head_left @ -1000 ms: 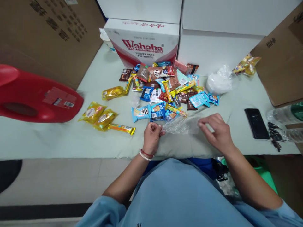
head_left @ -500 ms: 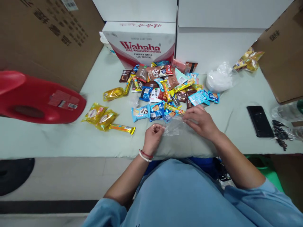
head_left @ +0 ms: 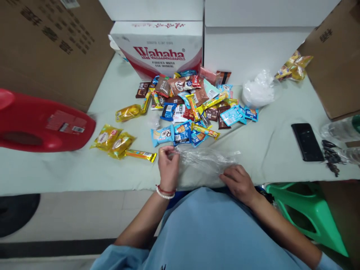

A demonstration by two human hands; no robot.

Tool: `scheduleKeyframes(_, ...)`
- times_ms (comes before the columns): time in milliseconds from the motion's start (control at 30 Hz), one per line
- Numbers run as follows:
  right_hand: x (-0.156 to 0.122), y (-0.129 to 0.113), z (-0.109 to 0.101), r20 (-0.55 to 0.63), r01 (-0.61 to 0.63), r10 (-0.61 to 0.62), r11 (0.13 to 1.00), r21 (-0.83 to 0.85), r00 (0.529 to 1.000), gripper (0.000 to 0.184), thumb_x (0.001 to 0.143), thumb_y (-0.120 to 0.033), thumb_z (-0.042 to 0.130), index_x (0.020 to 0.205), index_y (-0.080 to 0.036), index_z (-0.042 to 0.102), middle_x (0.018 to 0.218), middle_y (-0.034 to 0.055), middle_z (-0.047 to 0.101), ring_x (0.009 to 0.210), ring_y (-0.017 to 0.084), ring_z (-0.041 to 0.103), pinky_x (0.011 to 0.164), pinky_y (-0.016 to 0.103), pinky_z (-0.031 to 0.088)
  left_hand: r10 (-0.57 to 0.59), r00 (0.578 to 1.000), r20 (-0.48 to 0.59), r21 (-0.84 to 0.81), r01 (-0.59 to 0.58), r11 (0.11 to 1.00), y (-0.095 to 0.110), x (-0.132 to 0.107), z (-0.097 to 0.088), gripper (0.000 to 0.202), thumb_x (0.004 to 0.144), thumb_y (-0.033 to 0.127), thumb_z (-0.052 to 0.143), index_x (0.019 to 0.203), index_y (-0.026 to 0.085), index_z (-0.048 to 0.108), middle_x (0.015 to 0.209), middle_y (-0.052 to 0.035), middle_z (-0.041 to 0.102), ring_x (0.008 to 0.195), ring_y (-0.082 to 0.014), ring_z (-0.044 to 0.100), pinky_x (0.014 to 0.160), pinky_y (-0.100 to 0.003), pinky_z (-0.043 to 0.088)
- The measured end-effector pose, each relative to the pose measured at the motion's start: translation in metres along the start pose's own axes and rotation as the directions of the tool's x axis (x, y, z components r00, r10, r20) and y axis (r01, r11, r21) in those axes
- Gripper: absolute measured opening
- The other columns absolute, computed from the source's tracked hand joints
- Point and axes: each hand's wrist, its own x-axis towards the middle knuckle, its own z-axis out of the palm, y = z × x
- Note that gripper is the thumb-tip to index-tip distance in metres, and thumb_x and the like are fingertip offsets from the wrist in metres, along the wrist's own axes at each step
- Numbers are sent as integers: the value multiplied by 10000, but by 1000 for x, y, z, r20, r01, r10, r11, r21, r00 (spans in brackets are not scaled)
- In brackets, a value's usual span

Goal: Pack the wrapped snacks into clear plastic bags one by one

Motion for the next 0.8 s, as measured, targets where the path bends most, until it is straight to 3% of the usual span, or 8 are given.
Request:
scheduleKeyframes(67, 3, 1, 6, 6, 19, -19, 999, 34, 1000, 305, 1031, -139, 538, 1156, -306, 761, 967, 75, 741, 903, 236, 640, 773, 405, 573, 291, 956, 41, 162, -294, 942, 20, -7, -2, 376, 743, 231, 804, 1090, 251, 659, 1218, -66, 641, 1224, -273, 581, 1086, -415, 449)
scheduleKeyframes(133, 6, 1, 7, 16, 44, -46, 996, 73, 999, 299, 1031, -138, 542, 1169, -295, 756, 984, 77, 738, 927, 237, 631, 798, 406, 582, 412, 863, 291, 161, -469, 868, 39, -11, 4, 455, 712, 258, 873, 1131, 273, 696, 1330, -84, 648, 1451, -363, 443, 1260, -523, 249)
scheduleKeyframes(233, 7, 2, 3, 38, 37, -40, 997, 75, 998, 299, 1018, -137, 568, 1172, -302, 766, 1039, 75, 740, 981, 243, 635, 834, 406, 592, 316, 755, 574, 60, -424, 904, 51, -7, 26, 461, 609, 313, 963, 1016, 276, 749, 1233, -84, 713, 1462, -430, 438, 1283, -569, 168)
scheduleKeyframes(333, 0, 6, -4, 29, -29, 28, 1000, 8, 999, 304, 1013, -154, 576, 1140, -327, 790, 1115, 72, 738, 1040, 255, 643, 868, 418, 591, 159, 724, 671, 79, -282, 956, 43, 6, 43, 245, 638, 342, 932, 743, 257, 727, 813, -57, 706, 991, -336, 647, 1117, -490, 407)
scheduleKeyframes(400, -8, 10, -9, -4, -69, 69, 997, -34, 998, 300, 1007, -163, 580, 1119, -333, 800, 1142, 75, 733, 1049, 260, 645, 882, 433, 585, 97, 732, 674, 119, -238, 964, 34, 13, 44, 201, 727, 370, 869, 681, 252, 712, 669, -26, 641, 725, -239, 570, 894, -385, 486)
scheduleKeyframes(500, -19, 16, -13, -71, -129, 124, 990, -64, 990, 286, 994, -163, 591, 1097, -330, 799, 1135, 81, 721, 1013, 258, 640, 858, 441, 572, 87, 818, 568, 94, -169, 981, 23, 19, 32, 198, 806, 408, 807, 745, 234, 733, 702, -9, 654, 669, -183, 521, 689, -282, 429)
scheduleKeyframes(633, -24, 21, -20, -56, -185, 184, 983, -12, 981, 282, 974, -144, 608, 1114, -320, 778, 1094, 83, 703, 973, 248, 618, 816, 423, 554, -81, 910, 407, 14, 83, 996, 9, 18, 14, 260, 781, 434, 818, 742, 219, 677, 609, 34, 561, 587, -138, 468, 585, -243, 361)
scheduleKeyframes(800, -11, 31, -46, 128, -244, 217, 934, 260, 968, 326, 995, -213, 543, 1257, -302, 715, 1408, 111, 636, 1278, 302, 604, 1018, 510, 550, -145, 921, 361, -21, 163, 986, -3, 7, 9, 250, 768, 413, 816, 783, 227, 650, 606, 59, 509, 544, -114, 387, 538, -237, 299)
